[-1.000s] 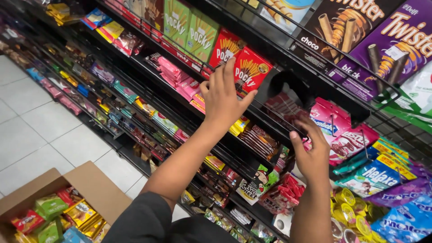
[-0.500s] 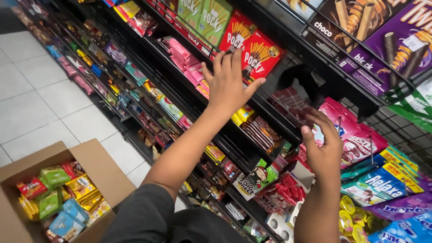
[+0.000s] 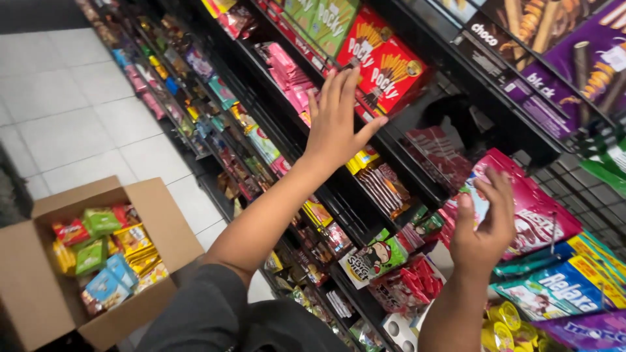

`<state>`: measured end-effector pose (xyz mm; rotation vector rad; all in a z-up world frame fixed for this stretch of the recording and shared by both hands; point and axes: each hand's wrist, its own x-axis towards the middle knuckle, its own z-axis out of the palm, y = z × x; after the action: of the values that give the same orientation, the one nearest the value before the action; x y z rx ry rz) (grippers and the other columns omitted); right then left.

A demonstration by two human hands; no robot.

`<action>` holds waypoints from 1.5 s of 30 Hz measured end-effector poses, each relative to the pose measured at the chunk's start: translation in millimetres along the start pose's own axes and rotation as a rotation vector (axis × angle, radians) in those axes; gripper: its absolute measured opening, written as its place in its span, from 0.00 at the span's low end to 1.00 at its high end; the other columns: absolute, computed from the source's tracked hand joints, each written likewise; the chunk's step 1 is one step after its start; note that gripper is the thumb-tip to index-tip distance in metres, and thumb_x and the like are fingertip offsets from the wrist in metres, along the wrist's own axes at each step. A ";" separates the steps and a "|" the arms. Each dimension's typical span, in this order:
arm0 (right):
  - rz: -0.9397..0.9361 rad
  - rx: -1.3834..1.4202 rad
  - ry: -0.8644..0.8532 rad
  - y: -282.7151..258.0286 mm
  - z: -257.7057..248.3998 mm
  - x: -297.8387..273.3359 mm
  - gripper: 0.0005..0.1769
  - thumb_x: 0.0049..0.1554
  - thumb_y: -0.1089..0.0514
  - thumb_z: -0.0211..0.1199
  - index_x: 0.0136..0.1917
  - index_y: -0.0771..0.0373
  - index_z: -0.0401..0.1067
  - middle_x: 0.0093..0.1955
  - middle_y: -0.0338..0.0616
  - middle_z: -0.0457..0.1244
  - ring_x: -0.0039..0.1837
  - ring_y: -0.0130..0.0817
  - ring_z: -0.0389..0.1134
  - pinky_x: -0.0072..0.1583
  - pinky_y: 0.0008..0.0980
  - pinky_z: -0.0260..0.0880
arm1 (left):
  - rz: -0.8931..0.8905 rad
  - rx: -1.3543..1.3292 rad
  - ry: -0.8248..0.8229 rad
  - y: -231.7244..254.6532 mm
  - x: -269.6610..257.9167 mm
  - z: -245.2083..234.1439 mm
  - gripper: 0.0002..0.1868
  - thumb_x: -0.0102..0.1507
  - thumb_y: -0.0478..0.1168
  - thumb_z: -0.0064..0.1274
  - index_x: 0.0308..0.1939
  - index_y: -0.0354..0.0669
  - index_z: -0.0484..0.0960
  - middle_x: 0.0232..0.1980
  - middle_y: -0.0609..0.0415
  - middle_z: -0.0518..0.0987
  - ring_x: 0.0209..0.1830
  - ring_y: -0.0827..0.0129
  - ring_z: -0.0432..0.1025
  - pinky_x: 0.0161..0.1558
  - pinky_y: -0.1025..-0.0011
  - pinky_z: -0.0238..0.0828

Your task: Scanning snack boxes and placing them onto grocery store shelves.

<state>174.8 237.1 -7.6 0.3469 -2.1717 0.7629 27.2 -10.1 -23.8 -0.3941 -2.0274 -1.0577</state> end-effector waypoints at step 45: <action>0.866 0.036 -1.700 -112.9 487.7 -333.9 0.27 0.63 0.47 0.61 0.72 0.58 0.66 0.56 0.49 0.69 0.54 0.33 0.69 0.54 0.34 0.69 | -1.706 0.144 -0.186 -690.6 -638.2 -284.4 0.21 0.65 0.56 0.49 0.50 0.47 0.85 0.55 0.42 0.82 0.57 0.50 0.76 0.59 0.55 0.71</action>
<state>154.5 -156.7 -462.1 -0.0648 -4.0465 1.1447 173.3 -598.1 -797.1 1.6620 -2.3612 -1.7199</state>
